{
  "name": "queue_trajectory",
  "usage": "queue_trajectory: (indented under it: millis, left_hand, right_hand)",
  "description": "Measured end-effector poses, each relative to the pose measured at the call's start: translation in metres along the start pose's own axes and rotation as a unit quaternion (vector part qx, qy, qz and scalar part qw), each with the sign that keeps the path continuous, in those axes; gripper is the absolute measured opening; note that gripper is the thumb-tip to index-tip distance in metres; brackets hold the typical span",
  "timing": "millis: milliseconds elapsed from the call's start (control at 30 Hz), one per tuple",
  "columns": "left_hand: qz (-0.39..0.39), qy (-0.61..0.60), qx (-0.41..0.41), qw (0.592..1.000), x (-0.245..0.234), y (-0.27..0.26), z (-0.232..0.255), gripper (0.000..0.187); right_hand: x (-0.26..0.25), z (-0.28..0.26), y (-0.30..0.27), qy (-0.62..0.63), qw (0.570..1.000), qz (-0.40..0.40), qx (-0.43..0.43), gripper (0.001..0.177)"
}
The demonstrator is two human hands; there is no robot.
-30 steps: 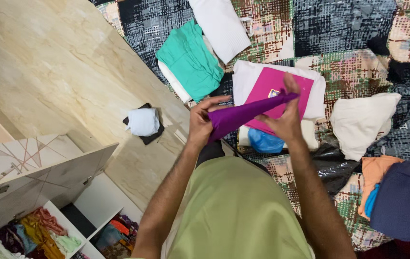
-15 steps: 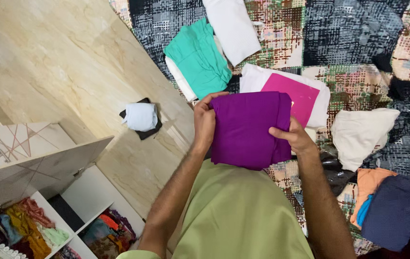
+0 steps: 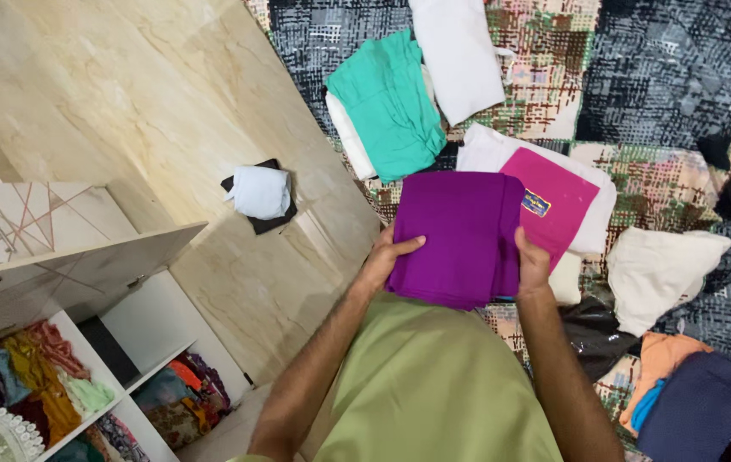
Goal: The person retrieves folded clothes from a wardrobe and places them on a bed. They then fold various garments by hand, including shirts and pants, and stack them neatly on the bed.
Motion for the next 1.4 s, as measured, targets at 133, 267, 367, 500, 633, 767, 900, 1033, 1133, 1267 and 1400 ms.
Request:
queue_trajectory:
  millis: [133, 267, 367, 500, 633, 767, 900, 1033, 1133, 1267, 1400]
  left_hand:
    - [0.09, 0.043, 0.03, 0.995, -0.025, 0.015, -0.027, 0.053]
    - [0.129, 0.247, 0.066, 0.958, -0.067, 0.041, -0.075, 0.057]
    - [0.155, 0.252, 0.053, 0.954, -0.083, 0.05, -0.085, 0.062]
    - [0.181, 0.209, 0.155, 0.949, -0.086, 0.046, -0.04, 0.063]
    - [0.203, 0.21, 0.304, 0.907, -0.087, 0.056, 0.014, 0.066]
    - [0.187, 0.281, 0.109, 0.935, -0.111, 0.103, 0.025, 0.068]
    - [0.118, 0.613, -0.157, 0.765, -0.16, 0.13, -0.005, 0.051]
    - [0.076, 0.588, -0.133, 0.794, -0.174, 0.128, -0.063, 0.041]
    - [0.034, 0.556, -0.07, 0.828, -0.181, 0.11, -0.114, 0.04]
    - [-0.027, 0.613, -0.061, 0.787, -0.176, 0.099, -0.139, 0.037]
    - [-0.061, 0.608, -0.138, 0.78, -0.153, 0.089, -0.13, 0.039]
  right_hand:
    - [0.017, 0.01, 0.004, -0.119, 0.983, 0.018, 0.141, 0.049]
    - [0.025, 0.028, 0.026, -0.281, 0.941, 0.077, 0.172, 0.05]
    - [0.036, 0.039, 0.041, -0.308, 0.927, 0.131, 0.17, 0.049]
    - [0.091, 0.03, 0.066, -0.354, 0.933, 0.05, 0.034, 0.049]
    - [0.143, 0.008, 0.105, -0.369, 0.929, -0.014, -0.026, 0.051]
    - [0.13, 0.008, 0.168, -0.318, 0.947, -0.031, -0.013, 0.055]
    - [0.023, 0.011, 0.195, -0.7, 0.711, 0.051, 0.04, 0.072]
    - [-0.075, 0.013, 0.136, -0.657, 0.748, 0.076, 0.058, 0.049]
    - [-0.115, 0.002, 0.072, -0.591, 0.798, 0.087, -0.076, 0.039]
    - [-0.152, -0.009, 0.02, -0.475, 0.834, 0.266, -0.087, 0.037]
    - [-0.179, -0.015, 0.003, -0.539, 0.749, 0.377, -0.081, 0.051]
Point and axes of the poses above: each hand's wrist, its own y-axis towards the middle knuckle, its own x-axis out of the palm, z = x × y, the point moved 2 cm from there along y, towards the middle knuckle, and after that the axes turned 4 degrees about y, right-handed, at the moved point
